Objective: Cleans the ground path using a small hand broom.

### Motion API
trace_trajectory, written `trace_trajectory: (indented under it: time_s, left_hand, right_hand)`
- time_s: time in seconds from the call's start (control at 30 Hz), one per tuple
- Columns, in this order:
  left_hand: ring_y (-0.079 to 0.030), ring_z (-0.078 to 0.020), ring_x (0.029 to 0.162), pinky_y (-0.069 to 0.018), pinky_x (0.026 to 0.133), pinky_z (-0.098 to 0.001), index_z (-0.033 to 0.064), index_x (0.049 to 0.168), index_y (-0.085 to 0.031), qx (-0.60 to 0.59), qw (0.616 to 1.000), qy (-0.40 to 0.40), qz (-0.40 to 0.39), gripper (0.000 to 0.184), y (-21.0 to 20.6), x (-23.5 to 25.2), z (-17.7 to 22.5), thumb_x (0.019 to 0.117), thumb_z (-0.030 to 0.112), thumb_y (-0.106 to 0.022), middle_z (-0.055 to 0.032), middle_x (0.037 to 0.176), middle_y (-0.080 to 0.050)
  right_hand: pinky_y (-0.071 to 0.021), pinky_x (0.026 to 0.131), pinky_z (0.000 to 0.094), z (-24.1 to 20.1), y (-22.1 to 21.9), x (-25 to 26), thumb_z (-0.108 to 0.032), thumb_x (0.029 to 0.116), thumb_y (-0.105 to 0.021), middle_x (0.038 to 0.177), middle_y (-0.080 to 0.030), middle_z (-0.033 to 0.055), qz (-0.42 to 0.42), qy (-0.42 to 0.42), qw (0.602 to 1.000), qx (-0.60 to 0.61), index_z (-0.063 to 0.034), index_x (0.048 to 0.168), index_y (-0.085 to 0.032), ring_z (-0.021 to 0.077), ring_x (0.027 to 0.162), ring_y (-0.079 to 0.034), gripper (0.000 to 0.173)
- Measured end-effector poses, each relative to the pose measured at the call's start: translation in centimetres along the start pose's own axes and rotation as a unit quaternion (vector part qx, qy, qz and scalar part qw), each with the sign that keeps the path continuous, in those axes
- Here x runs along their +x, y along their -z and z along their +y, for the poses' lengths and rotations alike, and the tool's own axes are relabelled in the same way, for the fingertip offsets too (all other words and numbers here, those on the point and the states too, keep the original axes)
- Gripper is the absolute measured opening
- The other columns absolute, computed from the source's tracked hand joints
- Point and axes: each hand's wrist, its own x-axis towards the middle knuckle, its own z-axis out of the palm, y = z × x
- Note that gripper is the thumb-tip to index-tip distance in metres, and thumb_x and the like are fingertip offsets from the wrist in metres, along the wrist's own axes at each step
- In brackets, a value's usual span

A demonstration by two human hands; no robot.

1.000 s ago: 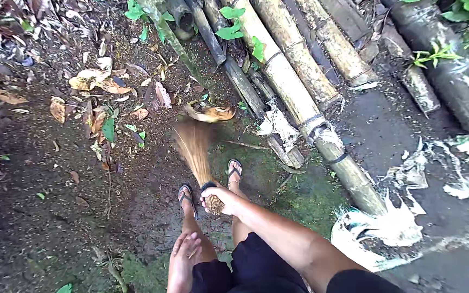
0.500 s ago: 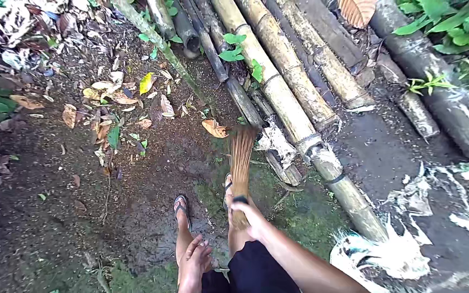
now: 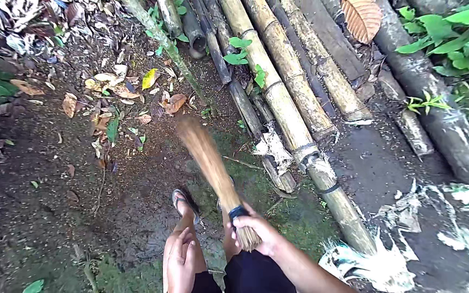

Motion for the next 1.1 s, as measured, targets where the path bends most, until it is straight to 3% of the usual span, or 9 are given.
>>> trace_trajectory:
  time_s: [0.1,0.23,0.33,0.43,0.53,0.63,0.87,1.0,1.1]
  left_hand:
    - [-0.065,-0.0193,0.12,-0.0504,0.106,-0.0467,0.0065,0.134,-0.064,0.11,0.993,-0.038,-0.021,0.041,0.3,0.7,-0.9,0.0961,0.019,-0.053,-0.0073,0.125,-0.07]
    - [-0.059,-0.0275,0.131,-0.0315,0.118,-0.0591,0.0146,0.132,-0.069,0.255,0.958,-0.062,-0.118,0.04,-0.4,2.4,-2.6,0.0947,0.021,-0.056,-0.0056,0.128,-0.071]
    - [-0.046,-0.0221,0.144,-0.0156,0.126,-0.0545,0.0278,0.139,-0.065,0.356,0.9,-0.054,-0.246,0.043,-0.8,3.5,-4.3,0.0981,0.034,-0.054,0.0016,0.139,-0.066]
    - [-0.037,-0.0202,0.15,-0.0064,0.127,-0.0523,0.0302,0.142,-0.061,0.408,0.848,-0.033,-0.338,0.046,-0.4,5.1,-4.1,0.1005,0.044,-0.047,0.0025,0.145,-0.061]
    - [-0.036,-0.0186,0.15,-0.0066,0.127,-0.05,0.0277,0.142,-0.06,0.422,0.829,-0.013,-0.367,0.047,0.2,6.5,-3.9,0.1011,0.046,-0.045,0.0025,0.147,-0.059]
    - [-0.037,-0.0191,0.149,-0.0087,0.127,-0.0504,0.028,0.143,-0.059,0.444,0.812,-0.004,-0.378,0.049,0.7,7.2,-3.7,0.1005,0.048,-0.044,0.0034,0.147,-0.059]
    - [-0.046,-0.019,0.142,-0.0132,0.127,-0.0495,0.0296,0.143,-0.058,0.441,0.809,-0.034,-0.388,0.05,2.3,7.5,-5.6,0.0999,0.048,-0.042,0.002,0.141,-0.063]
    - [-0.048,-0.02,0.14,-0.0136,0.126,-0.0489,0.0299,0.144,-0.057,0.43,0.807,-0.045,-0.403,0.049,3.1,8.0,-6.3,0.0998,0.046,-0.043,0.0014,0.139,-0.064]
    - [-0.048,-0.019,0.14,-0.0138,0.126,-0.0478,0.029,0.143,-0.058,0.423,0.806,-0.049,-0.411,0.049,4.0,8.7,-6.4,0.0992,0.045,-0.044,0.0018,0.138,-0.064]
  right_hand:
    - [-0.058,0.056,0.0381,-3.5,0.9,5.9,-0.007,0.0947,-0.058,0.089,-0.062,0.0128,0.087,0.067,0.994,0.029,-0.0193,0.154,-0.025,0.0232,0.066,-0.064,0.069]
    - [-0.0583,0.058,0.0327,-8.3,0.7,16.1,-0.016,0.0997,-0.054,0.084,-0.063,0.0114,0.073,0.002,0.996,0.055,-0.0063,0.118,-0.051,0.0193,0.065,-0.065,0.021]
    - [-0.0574,0.057,0.0319,-6.2,1.3,15.4,-0.021,0.102,-0.049,0.09,-0.065,0.0122,-0.022,-0.03,0.999,0.03,-0.0063,0.118,-0.052,0.0184,0.065,-0.064,0.022]
    - [-0.0561,0.054,0.0298,-3.5,2.0,9.9,-0.022,0.0946,-0.053,0.095,-0.067,0.0114,-0.071,-0.02,0.997,-0.011,-0.0131,0.136,-0.046,0.0174,0.066,-0.065,0.042]
    - [-0.0568,0.056,0.0345,-1.0,-0.1,4.0,-0.018,0.0867,-0.062,0.098,-0.066,0.014,-0.02,-0.028,0.998,-0.062,-0.0265,0.161,-0.016,0.0215,0.067,-0.065,0.088]
    - [-0.0583,0.055,0.0371,0.8,-2.2,2.8,-0.013,0.0904,-0.061,0.096,-0.064,0.0154,0.062,0.017,0.998,-0.03,-0.0278,0.163,-0.011,0.0245,0.067,-0.066,0.089]
    - [-0.059,0.06,0.0328,-4.0,-11.5,21.6,-0.014,0.1004,-0.052,0.084,-0.062,0.0112,0.098,0.049,0.99,0.086,-0.0054,0.12,-0.05,0.0187,0.066,-0.065,0.022]
    - [-0.0588,0.061,0.0334,-5.5,-14.5,27.7,-0.016,0.1013,-0.054,0.089,-0.064,0.0133,-0.021,0.005,0.999,-0.029,-0.0103,0.132,-0.048,0.0206,0.068,-0.066,0.032]
    - [-0.0567,0.059,0.0344,-4.0,-13.7,25.5,-0.012,0.0984,-0.055,0.095,-0.063,0.0127,-0.069,0.016,0.99,-0.119,-0.0225,0.156,-0.026,0.0205,0.069,-0.064,0.065]
